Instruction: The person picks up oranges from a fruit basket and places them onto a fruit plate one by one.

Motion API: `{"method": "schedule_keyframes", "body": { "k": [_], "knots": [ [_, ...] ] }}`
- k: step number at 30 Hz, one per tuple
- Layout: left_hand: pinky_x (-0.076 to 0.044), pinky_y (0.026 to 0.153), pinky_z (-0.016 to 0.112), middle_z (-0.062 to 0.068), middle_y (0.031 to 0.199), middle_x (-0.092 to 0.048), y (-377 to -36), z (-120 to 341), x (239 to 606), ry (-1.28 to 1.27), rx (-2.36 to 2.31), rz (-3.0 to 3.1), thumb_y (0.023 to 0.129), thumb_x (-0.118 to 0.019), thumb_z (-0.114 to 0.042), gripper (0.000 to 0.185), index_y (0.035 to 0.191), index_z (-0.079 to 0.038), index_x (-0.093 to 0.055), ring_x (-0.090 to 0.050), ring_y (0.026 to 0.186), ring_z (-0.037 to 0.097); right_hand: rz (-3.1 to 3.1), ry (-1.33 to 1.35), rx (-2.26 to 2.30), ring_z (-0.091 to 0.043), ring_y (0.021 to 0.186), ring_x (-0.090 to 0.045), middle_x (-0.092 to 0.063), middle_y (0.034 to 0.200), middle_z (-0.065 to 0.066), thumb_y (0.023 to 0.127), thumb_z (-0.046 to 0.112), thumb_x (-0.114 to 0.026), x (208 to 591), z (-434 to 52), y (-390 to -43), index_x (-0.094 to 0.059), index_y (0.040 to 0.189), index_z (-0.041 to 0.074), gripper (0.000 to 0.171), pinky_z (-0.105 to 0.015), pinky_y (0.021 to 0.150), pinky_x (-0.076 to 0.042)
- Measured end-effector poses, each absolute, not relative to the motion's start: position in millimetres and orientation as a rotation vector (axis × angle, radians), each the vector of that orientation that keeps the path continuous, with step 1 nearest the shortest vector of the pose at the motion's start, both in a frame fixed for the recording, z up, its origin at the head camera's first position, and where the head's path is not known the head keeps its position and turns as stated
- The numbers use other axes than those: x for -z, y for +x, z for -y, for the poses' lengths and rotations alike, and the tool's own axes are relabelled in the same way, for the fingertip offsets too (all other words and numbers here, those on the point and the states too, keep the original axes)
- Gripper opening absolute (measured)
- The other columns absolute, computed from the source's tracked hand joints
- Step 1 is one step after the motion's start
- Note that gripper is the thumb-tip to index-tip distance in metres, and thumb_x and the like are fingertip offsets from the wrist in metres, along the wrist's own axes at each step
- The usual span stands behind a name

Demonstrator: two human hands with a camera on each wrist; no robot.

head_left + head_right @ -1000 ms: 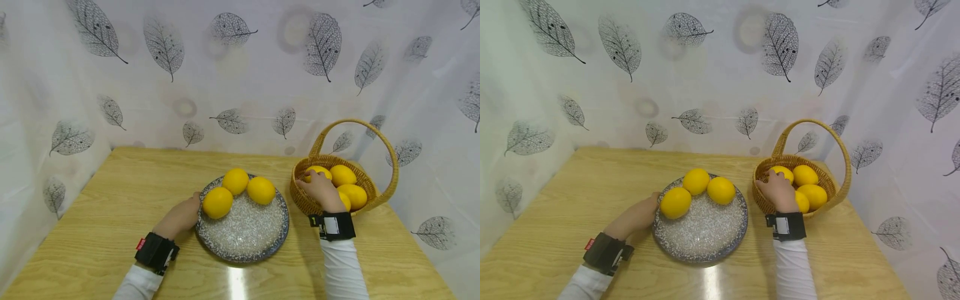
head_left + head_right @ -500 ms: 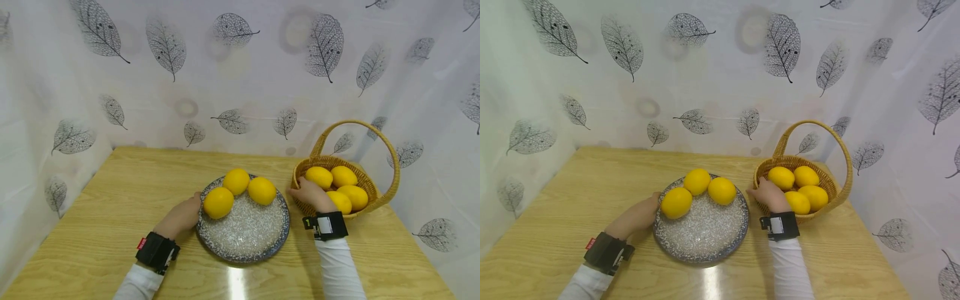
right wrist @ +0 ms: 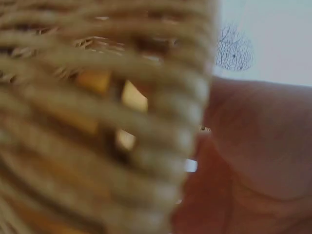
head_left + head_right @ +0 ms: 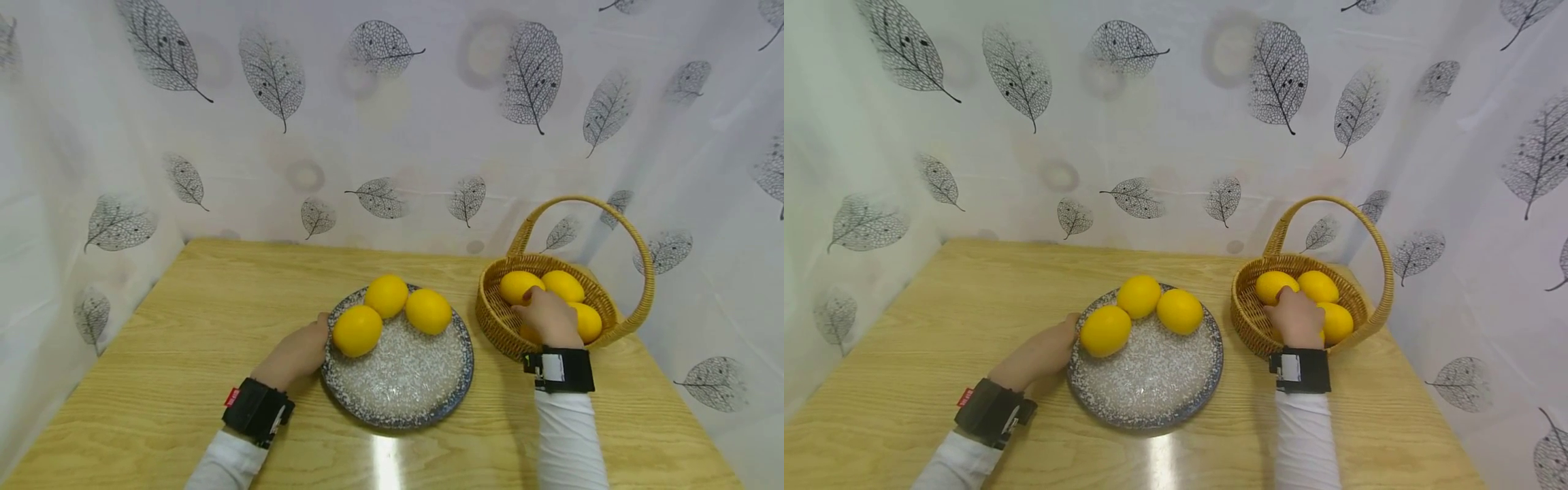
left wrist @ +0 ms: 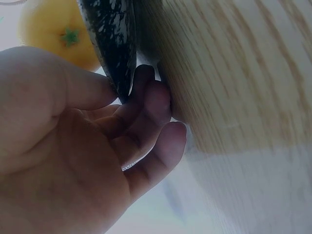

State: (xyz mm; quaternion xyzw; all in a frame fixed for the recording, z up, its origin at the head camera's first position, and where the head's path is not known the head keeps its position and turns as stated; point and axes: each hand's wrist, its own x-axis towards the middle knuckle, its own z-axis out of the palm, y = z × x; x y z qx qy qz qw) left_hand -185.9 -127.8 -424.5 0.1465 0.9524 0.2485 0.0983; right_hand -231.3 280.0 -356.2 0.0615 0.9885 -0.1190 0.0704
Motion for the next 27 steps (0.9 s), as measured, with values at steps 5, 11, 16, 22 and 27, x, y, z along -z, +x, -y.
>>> {"method": "schedule_keyframes", "body": {
  "k": [5, 11, 16, 22, 27],
  "knots": [
    [-0.052, 0.105, 0.055, 0.036, 0.134, -0.06, -186.0, 127.8, 423.6, 0.431, -0.726, -2.821, 0.102, -0.037, 0.003, 0.047, 0.146, 0.02, -0.033, -0.062, 0.123, 0.045, -2.899, 0.262, 0.371, -0.053, 0.116, -0.059, -0.059, 0.132, -0.035, 0.097, 0.036, -0.064, 352.3, -284.3, -227.2, -0.057, 0.129, -0.009, 0.056, -0.066, 0.087, -0.05],
    [-0.052, 0.105, 0.055, 0.036, 0.134, -0.059, -184.9, 127.6, 423.7, 0.438, -0.708, -2.829, 0.101, -0.038, 0.005, 0.048, 0.145, 0.021, -0.034, -0.063, 0.123, 0.045, -2.86, 0.295, 0.346, -0.056, 0.116, -0.058, -0.055, 0.134, -0.039, 0.095, 0.042, -0.065, 353.9, -284.1, -224.7, -0.049, 0.136, -0.014, 0.071, -0.065, 0.087, -0.052],
    [-0.052, 0.105, 0.055, 0.036, 0.134, -0.06, -185.0, 126.9, 425.2, 0.437, -0.711, -2.831, 0.102, -0.038, 0.003, 0.047, 0.145, 0.021, -0.034, -0.063, 0.123, 0.045, -2.804, 0.294, 0.32, -0.055, 0.124, -0.055, -0.05, 0.141, -0.039, 0.095, 0.05, -0.062, 356.0, -282.5, -225.1, -0.041, 0.143, -0.015, 0.084, -0.065, 0.097, -0.049],
    [-0.053, 0.104, 0.054, 0.034, 0.132, -0.062, -185.3, 126.6, 425.3, 0.449, -0.737, -2.842, 0.105, -0.039, -0.002, 0.045, 0.144, 0.019, -0.037, -0.065, 0.121, 0.043, -2.767, 0.264, 0.295, -0.054, 0.129, -0.052, -0.046, 0.146, -0.039, 0.095, 0.051, -0.059, 355.8, -281.6, -226.4, -0.036, 0.147, -0.015, 0.087, -0.065, 0.101, -0.047],
    [-0.054, 0.102, 0.054, 0.036, 0.132, -0.061, -185.4, 126.9, 425.2, 0.455, -0.711, -2.84, 0.102, -0.038, 0.003, 0.047, 0.145, 0.022, -0.034, -0.065, 0.119, 0.045, -2.769, 0.255, 0.291, -0.052, 0.126, -0.056, -0.051, 0.143, -0.036, 0.096, 0.048, -0.06, 356.4, -282.0, -228.4, -0.043, 0.146, -0.011, 0.079, -0.065, 0.097, -0.049]
  ]
}}
